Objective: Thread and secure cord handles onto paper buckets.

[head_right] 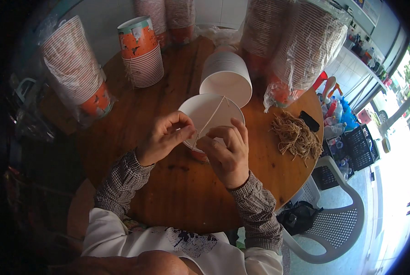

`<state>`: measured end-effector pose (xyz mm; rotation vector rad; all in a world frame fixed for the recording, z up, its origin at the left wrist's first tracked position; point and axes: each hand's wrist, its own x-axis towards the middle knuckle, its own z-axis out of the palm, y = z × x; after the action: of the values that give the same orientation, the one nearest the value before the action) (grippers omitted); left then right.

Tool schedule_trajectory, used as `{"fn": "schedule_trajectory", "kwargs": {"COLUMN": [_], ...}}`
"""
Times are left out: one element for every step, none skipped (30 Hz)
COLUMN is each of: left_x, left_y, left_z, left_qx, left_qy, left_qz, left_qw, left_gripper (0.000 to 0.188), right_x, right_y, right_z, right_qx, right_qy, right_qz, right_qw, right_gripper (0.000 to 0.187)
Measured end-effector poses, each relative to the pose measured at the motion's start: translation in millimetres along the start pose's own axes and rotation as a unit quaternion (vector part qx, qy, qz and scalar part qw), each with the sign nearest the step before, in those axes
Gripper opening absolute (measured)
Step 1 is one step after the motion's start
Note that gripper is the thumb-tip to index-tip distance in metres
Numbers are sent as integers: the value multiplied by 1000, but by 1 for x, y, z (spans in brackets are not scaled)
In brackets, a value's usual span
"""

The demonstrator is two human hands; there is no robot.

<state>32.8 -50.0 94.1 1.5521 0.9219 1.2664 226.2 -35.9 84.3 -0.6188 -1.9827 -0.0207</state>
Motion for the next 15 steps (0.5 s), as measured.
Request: {"fn": "schedule_trajectory", "kwargs": {"left_x": [0,-1,-1,-2,-2,-1,-1,-1,-1,-1,-1,-1,-1,-1,-1], "left_y": [0,0,1,1,0,-1,-2,-1,3,5,4,3,3,3,4], "left_z": [1,0,0,-1,-2,-2,-2,-2,-1,-1,0,1,1,1,-1], "left_qx": [-6,-7,-20,-33,-34,-46,-59,-60,-61,-62,-61,-52,-42,-41,-56], "left_qy": [-15,-15,-37,-58,-59,-67,-76,-76,-79,-82,-82,-76,-70,-70,-61], "left_qz": [-10,-11,-35,-59,-59,-58,-57,-57,-70,-83,-83,-77,-71,-71,-84], "left_qw": [1000,1000,999,996,996,995,994,994,993,991,991,993,994,994,993], "left_gripper": [18,18,17,18,18,20,22,22,22,23,23,23,23,23,22], "right_x": [1,3,5,6,6,5,5,5,6,7,7,7,7,8,10], "right_y": [-1,0,2,3,4,6,6,5,4,3,4,6,8,7,6], "right_z": [1,2,4,5,7,8,9,10,9,9,10,11,11,11,11], "right_qx": [24,24,57,91,90,125,160,160,202,244,245,261,277,277,334], "right_qy": [-11,-11,-4,3,3,7,12,11,15,19,19,6,-8,-7,2], "right_qz": [4,4,20,36,37,76,115,116,152,187,187,180,173,173,240], "right_qw": [1000,1000,998,995,995,989,980,980,967,951,951,948,945,945,911], "right_gripper": [20,20,21,21,21,20,18,18,15,12,12,13,14,14,15]}}
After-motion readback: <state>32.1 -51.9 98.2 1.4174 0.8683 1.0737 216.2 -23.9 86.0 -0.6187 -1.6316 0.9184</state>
